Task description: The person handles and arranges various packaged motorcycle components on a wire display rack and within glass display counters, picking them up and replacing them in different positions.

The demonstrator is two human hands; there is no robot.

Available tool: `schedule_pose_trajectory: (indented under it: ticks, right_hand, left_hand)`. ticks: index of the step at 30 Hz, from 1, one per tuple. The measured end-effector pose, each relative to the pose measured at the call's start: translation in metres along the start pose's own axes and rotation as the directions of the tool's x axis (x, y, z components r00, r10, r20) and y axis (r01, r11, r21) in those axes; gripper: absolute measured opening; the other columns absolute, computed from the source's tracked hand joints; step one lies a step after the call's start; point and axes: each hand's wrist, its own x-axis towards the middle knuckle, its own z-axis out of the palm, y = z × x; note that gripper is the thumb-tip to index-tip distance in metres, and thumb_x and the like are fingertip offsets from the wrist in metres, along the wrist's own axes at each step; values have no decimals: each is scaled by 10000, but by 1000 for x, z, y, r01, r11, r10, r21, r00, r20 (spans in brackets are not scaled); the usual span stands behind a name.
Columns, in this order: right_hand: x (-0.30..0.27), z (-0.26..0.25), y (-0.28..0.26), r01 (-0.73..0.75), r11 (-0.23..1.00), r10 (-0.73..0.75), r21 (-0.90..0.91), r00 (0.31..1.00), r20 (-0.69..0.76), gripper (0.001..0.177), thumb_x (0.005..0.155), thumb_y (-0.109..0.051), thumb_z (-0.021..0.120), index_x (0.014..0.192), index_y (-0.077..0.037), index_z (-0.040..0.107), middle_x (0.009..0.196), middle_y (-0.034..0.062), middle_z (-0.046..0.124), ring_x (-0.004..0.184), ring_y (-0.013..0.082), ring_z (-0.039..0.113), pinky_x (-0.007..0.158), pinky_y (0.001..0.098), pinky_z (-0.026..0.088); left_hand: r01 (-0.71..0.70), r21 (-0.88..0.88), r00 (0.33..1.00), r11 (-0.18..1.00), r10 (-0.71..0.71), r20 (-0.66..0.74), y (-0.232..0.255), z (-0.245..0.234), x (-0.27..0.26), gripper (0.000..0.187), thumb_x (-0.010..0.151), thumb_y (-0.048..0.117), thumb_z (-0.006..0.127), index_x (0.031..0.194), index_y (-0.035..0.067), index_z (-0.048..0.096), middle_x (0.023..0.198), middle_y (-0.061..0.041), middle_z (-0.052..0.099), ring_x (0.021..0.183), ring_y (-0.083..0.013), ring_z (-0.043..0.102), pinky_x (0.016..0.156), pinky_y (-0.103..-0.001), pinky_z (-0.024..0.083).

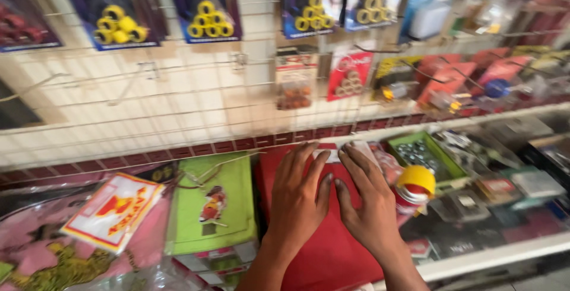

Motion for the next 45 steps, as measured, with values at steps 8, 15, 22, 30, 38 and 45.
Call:
schedule_pose_trajectory:
  ticks: [8,15,22,30,38,45]
  right_hand:
    - [-72,-79,18,-227,974,227,11,970,-87,493,827,-27,712,1315,-61,652,1392,143,648,1234,321,665,990,379,534]
    - [-150,-192,49,-509,838,419,-198,831,-365,444,864,-82,708,1307,-88,673,1298,129,698,1179,304,690,970,377,530]
    - [-227,-275,55,-707,653,524,-272,680,-513,412,858,-127,731,1267,-97,694,1213,132,725,1104,315,704,926,386,540]
    - [-278,-340,38,-831,503,542,-240,519,-661,404,854,-132,722,1255,-90,697,1223,117,730,1119,319,693,936,397,543]
    - [-312,-364,73,-943,310,580,-121,288,-762,418,862,-149,711,1278,-113,694,1227,106,721,1160,298,675,970,406,527]
    - [-336,-399,131,-944,291,633,155,69,-771,417,869,-224,732,1272,-121,707,1213,89,776,1139,224,756,975,363,584]
  left_hand:
    - [-25,-224,994,974,49,102,76,43,-35,490,834,75,737,1308,16,628,1389,-188,571,1316,-409,530,1091,-510,434]
    - [-65,-429,925,901,216,314,161,123,-63,444,871,100,749,1295,33,638,1410,-153,583,1341,-387,524,1115,-496,411]
    - [-52,-582,805,812,379,457,257,181,-94,462,862,107,741,1304,32,629,1422,-150,566,1376,-381,483,1104,-501,387]
    - [-104,-741,630,663,621,466,355,229,-120,451,893,118,722,1319,13,618,1429,-163,550,1372,-390,469,1117,-496,382]
    - [-29,-794,477,608,706,523,399,286,-125,446,884,121,724,1309,26,630,1421,-154,550,1366,-367,481,1095,-456,407]
    - [13,-826,464,564,728,504,423,375,-99,444,868,176,753,1281,55,645,1420,-153,538,1326,-370,490,1086,-455,404]
